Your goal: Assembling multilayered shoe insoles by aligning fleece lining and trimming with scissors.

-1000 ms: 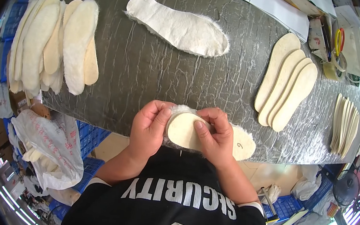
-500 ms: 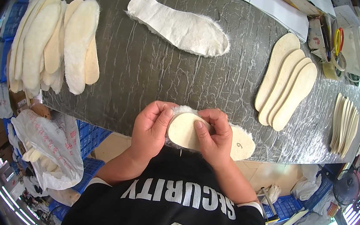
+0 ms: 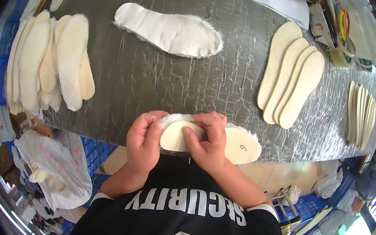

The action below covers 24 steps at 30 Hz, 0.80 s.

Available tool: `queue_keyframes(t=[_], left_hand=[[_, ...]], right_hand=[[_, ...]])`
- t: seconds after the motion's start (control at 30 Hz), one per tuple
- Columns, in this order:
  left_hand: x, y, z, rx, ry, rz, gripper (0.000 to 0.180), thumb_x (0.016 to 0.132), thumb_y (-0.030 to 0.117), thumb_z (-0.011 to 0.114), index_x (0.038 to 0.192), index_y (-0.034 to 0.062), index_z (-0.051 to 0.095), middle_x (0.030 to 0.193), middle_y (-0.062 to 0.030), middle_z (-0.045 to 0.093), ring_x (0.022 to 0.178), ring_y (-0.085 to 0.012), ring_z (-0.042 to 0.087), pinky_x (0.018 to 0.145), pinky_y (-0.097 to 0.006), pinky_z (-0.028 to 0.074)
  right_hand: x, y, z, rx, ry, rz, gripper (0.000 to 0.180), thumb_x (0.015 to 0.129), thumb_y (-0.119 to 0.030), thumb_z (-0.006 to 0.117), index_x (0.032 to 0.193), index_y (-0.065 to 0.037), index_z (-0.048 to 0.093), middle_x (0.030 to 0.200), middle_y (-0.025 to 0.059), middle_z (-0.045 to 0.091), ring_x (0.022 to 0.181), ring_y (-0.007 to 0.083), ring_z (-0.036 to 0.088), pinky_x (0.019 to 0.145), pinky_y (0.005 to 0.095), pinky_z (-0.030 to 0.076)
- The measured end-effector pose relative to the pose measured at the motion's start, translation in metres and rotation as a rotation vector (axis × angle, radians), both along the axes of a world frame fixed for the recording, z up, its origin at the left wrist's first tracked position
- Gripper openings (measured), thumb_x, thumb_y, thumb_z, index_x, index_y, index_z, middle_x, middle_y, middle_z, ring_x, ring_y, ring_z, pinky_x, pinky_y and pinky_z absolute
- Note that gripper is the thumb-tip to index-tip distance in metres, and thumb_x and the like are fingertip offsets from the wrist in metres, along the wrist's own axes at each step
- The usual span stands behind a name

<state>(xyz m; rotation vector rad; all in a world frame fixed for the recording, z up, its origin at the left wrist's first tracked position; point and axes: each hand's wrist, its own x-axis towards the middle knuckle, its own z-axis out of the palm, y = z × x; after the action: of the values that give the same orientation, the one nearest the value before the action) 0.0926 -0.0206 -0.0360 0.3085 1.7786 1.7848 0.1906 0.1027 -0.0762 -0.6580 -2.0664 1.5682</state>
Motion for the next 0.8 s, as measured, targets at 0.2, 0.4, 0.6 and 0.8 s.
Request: queue_keyframes(t=[0.2,0.4,0.6,0.8], left_hand=[[0.003,-0.015,-0.005,0.045,0.0,0.033,0.015,0.099,0.011,0.049,0.104,-0.0026,0.054,0.109,-0.0133,0.061,0.095,-0.013,0.057,0.085,-0.027,0.046],[-0.002,-0.022,-0.005,0.166,-0.142,0.022,0.033,0.086,0.001,0.066,0.113,0.0011,0.047,0.105,-0.0115,0.059,0.096,-0.0138,0.056,0.087,-0.027,0.045],[-0.01,-0.036,-0.015,0.155,-0.087,0.044,0.039,0.083,-0.001,0.07,0.114,0.0025,0.047,0.101,-0.0104,0.059,0.09,-0.0138,0.056,0.082,-0.025,0.046],[-0.017,-0.038,-0.019,0.171,-0.042,-0.009,0.034,0.086,0.003,0.069,0.112,0.001,0.048,0.1,-0.0107,0.059,0.09,-0.0145,0.056,0.083,-0.025,0.045]], right_hand=[[-0.009,0.002,-0.001,0.243,0.067,0.057,0.038,0.071,-0.013,0.077,0.102,-0.009,0.055,0.077,0.0031,0.057,0.069,0.0212,0.049,0.074,0.0388,0.031],[-0.008,-0.003,-0.001,0.421,0.162,0.067,0.045,0.066,-0.017,0.08,0.102,-0.009,0.054,0.083,0.0039,0.058,0.072,0.0223,0.051,0.074,0.0409,0.031],[-0.014,0.028,0.023,0.474,-0.218,0.291,0.064,0.069,-0.052,0.073,0.113,-0.007,0.058,0.097,0.0064,0.06,0.09,0.0279,0.056,0.085,0.0424,0.036],[-0.009,0.044,0.025,0.261,-0.327,0.537,0.039,0.074,-0.042,0.072,0.097,-0.011,0.066,0.082,0.0024,0.058,0.089,0.0227,0.055,0.084,0.0403,0.035]])
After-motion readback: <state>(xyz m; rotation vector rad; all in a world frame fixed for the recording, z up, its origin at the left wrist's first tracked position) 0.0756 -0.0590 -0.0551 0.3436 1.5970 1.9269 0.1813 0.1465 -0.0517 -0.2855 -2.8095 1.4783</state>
